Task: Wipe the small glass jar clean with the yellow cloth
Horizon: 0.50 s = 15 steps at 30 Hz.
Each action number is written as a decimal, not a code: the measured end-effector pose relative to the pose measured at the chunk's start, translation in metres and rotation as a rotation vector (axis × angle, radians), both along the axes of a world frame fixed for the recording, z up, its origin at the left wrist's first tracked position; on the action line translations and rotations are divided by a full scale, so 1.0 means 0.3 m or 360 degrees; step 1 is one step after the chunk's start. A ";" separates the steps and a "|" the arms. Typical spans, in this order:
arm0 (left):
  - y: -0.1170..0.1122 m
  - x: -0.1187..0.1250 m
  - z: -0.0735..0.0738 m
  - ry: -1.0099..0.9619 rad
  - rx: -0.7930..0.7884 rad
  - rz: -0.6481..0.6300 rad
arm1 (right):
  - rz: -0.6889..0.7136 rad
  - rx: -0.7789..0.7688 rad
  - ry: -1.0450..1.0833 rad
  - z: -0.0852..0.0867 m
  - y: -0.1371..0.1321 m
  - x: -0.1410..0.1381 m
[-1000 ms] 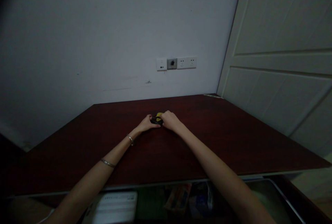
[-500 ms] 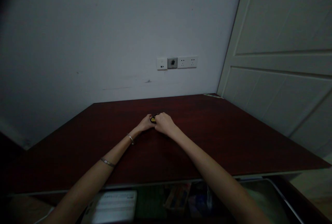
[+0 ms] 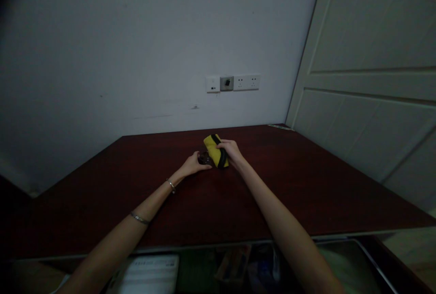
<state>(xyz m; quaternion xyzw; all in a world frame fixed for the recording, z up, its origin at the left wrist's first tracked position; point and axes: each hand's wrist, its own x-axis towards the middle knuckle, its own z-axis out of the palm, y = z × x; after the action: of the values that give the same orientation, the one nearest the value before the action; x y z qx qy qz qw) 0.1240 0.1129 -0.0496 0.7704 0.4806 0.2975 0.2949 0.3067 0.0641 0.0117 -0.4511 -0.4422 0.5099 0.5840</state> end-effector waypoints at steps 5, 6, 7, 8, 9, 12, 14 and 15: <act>-0.026 0.014 0.032 0.0065 -0.0019 -0.0078 | -0.0060 -0.0121 0.0416 -0.013 0.034 0.067; -0.027 0.018 0.034 0.0069 -0.0013 -0.0111 | -0.0055 -0.0128 0.0435 -0.016 0.038 0.075; -0.025 0.022 0.035 0.0079 0.0007 -0.0137 | -0.0063 -0.0143 0.0459 -0.019 0.042 0.081; -0.022 0.026 0.035 0.0090 0.0045 -0.0154 | -0.0083 -0.0166 0.0475 -0.023 0.045 0.085; -0.018 0.030 0.034 0.0100 0.0094 -0.0164 | -0.0114 -0.0195 0.0477 -0.027 0.048 0.087; -0.002 0.038 0.033 0.0115 0.0197 -0.0188 | -0.0187 -0.0248 0.0403 -0.039 0.054 0.088; 0.009 0.038 0.036 0.0148 0.0202 -0.0188 | -0.0186 -0.0244 0.0346 -0.047 0.056 0.088; 0.013 0.036 0.038 0.0181 0.0196 -0.0179 | -0.0181 -0.0245 0.0327 -0.050 0.057 0.088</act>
<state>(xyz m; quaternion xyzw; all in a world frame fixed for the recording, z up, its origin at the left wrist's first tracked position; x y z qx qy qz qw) 0.1349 0.1169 -0.0381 0.8286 0.4332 0.2652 0.2355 0.3330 0.0812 -0.0033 -0.4642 -0.3134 0.5519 0.6178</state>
